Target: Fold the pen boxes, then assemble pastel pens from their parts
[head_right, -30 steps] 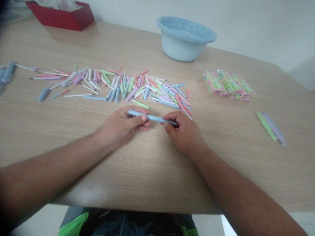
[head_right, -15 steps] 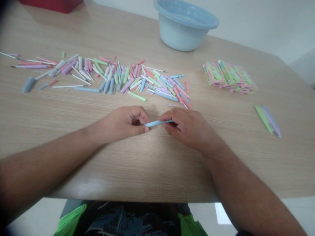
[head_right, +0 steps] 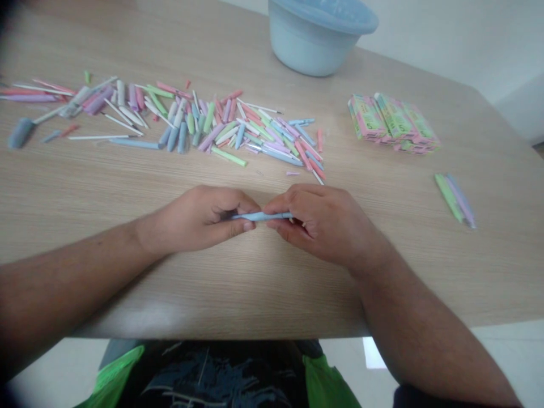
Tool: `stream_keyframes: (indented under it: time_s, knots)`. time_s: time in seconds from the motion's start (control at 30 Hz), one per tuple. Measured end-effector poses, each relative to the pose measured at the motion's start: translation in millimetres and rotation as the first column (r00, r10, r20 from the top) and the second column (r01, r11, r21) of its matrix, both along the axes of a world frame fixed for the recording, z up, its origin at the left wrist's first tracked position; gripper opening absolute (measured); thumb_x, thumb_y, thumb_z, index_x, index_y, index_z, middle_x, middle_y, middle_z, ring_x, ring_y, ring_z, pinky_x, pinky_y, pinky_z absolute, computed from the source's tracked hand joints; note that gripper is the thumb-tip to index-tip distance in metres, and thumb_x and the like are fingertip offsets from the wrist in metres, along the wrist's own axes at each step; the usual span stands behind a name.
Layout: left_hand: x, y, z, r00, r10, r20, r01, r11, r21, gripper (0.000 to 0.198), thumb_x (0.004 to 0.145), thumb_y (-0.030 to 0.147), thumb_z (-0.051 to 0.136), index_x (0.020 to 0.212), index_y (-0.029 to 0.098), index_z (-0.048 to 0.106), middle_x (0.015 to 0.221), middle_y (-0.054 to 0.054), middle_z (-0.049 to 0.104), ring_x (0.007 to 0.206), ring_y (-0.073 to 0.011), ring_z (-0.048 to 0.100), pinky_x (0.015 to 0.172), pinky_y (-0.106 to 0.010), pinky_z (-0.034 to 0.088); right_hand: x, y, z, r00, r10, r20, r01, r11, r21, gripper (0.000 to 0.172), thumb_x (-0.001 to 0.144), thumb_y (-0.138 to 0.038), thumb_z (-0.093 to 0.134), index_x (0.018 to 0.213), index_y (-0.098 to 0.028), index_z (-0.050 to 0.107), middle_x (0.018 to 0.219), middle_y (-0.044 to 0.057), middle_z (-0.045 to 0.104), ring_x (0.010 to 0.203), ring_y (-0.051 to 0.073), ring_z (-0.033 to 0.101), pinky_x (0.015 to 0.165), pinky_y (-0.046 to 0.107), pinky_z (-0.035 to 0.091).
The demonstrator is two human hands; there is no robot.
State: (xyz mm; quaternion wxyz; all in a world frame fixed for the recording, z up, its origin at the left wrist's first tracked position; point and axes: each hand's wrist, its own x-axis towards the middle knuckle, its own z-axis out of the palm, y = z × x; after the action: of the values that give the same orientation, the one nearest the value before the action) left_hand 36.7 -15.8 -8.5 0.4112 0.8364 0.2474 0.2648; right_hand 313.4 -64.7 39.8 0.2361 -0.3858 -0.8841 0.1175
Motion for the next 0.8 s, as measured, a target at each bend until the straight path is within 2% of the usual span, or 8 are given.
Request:
stream_keyframes:
  time_s: [0.2,0.37,0.57,0.8]
  knots:
    - [0,-1,0.7,1.000,0.029,0.007,-0.030,0.992,0.120,0.016,0.104,0.032,0.073,0.111,0.022,0.082,0.096,-0.003,0.085,0.082,-0.0191,0.077,0.078,-0.028,0.052,-5,-2,1.8,0.999,-0.016,-0.052,0.016,1.000,0.008,0.012,0.105,-0.035,0.073,0.110,-0.033,0.084,0.098,0.003,0.085,0.084,0.022,0.076,0.077,0.037,0.064]
    - [-1,0,-0.6,0.998,0.049,-0.036,-0.040,0.972,0.230,0.020,0.104,0.032,0.071,0.117,0.022,0.082,0.093,-0.003,0.083,0.081,-0.0196,0.075,0.078,-0.029,0.051,-10,-5,1.0,0.999,0.019,-0.036,-0.017,0.998,0.058,0.021,0.100,-0.020,0.072,0.115,-0.032,0.081,0.101,0.003,0.084,0.088,0.023,0.076,0.081,0.037,0.064]
    - [-1,-1,0.0,0.996,0.071,-0.049,-0.060,0.978,0.201,0.021,0.104,0.036,0.069,0.115,0.024,0.082,0.092,-0.002,0.083,0.081,-0.0200,0.075,0.076,-0.029,0.050,-10,-5,0.9,0.998,-0.060,-0.028,0.061,0.996,0.058,0.018,0.097,-0.021,0.069,0.110,-0.029,0.079,0.093,0.001,0.081,0.073,0.018,0.071,0.067,0.032,0.059]
    - [1,-2,0.6,0.996,0.080,-0.028,-0.074,0.981,0.178,0.017,0.102,0.033,0.071,0.111,0.022,0.082,0.092,-0.002,0.083,0.077,-0.0187,0.073,0.073,-0.029,0.047,-6,-4,0.9,0.996,-0.082,-0.041,0.085,0.995,0.061,0.016,0.096,-0.022,0.071,0.108,-0.028,0.080,0.092,0.001,0.082,0.072,0.017,0.072,0.065,0.031,0.058]
